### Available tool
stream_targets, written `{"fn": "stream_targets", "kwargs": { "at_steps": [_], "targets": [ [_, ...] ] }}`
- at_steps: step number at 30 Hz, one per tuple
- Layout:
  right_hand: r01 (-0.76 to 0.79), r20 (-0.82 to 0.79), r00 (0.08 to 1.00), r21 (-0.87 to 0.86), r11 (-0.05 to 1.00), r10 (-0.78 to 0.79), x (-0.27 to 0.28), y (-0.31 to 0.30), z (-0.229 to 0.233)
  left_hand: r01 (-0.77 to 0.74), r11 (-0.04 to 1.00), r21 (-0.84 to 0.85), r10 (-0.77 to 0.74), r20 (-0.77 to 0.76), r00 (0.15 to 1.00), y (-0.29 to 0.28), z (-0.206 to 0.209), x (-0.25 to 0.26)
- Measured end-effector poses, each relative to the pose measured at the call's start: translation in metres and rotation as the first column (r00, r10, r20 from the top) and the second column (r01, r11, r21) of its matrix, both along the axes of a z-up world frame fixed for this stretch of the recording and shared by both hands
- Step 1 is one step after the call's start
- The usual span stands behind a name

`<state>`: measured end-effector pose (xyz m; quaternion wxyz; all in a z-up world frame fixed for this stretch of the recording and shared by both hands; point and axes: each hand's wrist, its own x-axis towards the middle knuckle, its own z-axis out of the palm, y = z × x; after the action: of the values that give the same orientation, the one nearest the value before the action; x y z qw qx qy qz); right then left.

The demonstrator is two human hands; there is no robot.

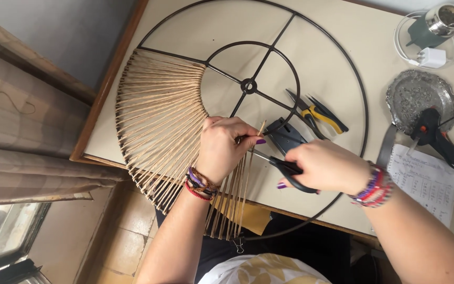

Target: Attaching wooden sticks to a metal frame to create a lampshade and trimming them with scissors

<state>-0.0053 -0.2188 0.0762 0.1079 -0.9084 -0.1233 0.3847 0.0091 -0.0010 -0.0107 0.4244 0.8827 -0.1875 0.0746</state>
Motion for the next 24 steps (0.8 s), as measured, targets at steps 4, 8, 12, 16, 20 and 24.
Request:
{"fn": "stream_targets", "kwargs": {
  "at_steps": [4,8,12,16,20,24],
  "targets": [
    [-0.042,0.059,0.997,-0.067,0.997,0.046,0.003,0.015,0.001,0.004,1.0,-0.027,-0.004,0.002,1.0,0.001,-0.002,0.0],
    [-0.008,0.035,0.999,-0.056,0.998,0.01,0.002,0.018,0.007,0.005,1.0,-0.028,-0.005,0.018,1.0,0.001,0.0,-0.001],
    [0.042,0.007,0.999,-0.06,0.997,-0.042,-0.005,0.017,0.015,0.0,1.0,-0.018,0.0,0.008,1.0,-0.001,0.007,-0.001],
    [0.076,-0.014,0.997,-0.092,0.993,-0.078,-0.009,0.019,0.026,-0.003,1.0,0.018,0.002,0.018,1.0,-0.004,0.007,-0.001],
    [0.102,-0.044,0.993,-0.116,0.988,-0.107,-0.006,0.023,0.04,-0.009,1.0,0.017,0.008,0.029,1.0,-0.004,0.004,-0.001],
    [0.074,-0.057,0.995,-0.138,0.988,-0.082,-0.005,0.028,0.05,0.003,1.0,0.011,-0.003,0.02,1.0,-0.003,0.005,0.0]
  ]
}}
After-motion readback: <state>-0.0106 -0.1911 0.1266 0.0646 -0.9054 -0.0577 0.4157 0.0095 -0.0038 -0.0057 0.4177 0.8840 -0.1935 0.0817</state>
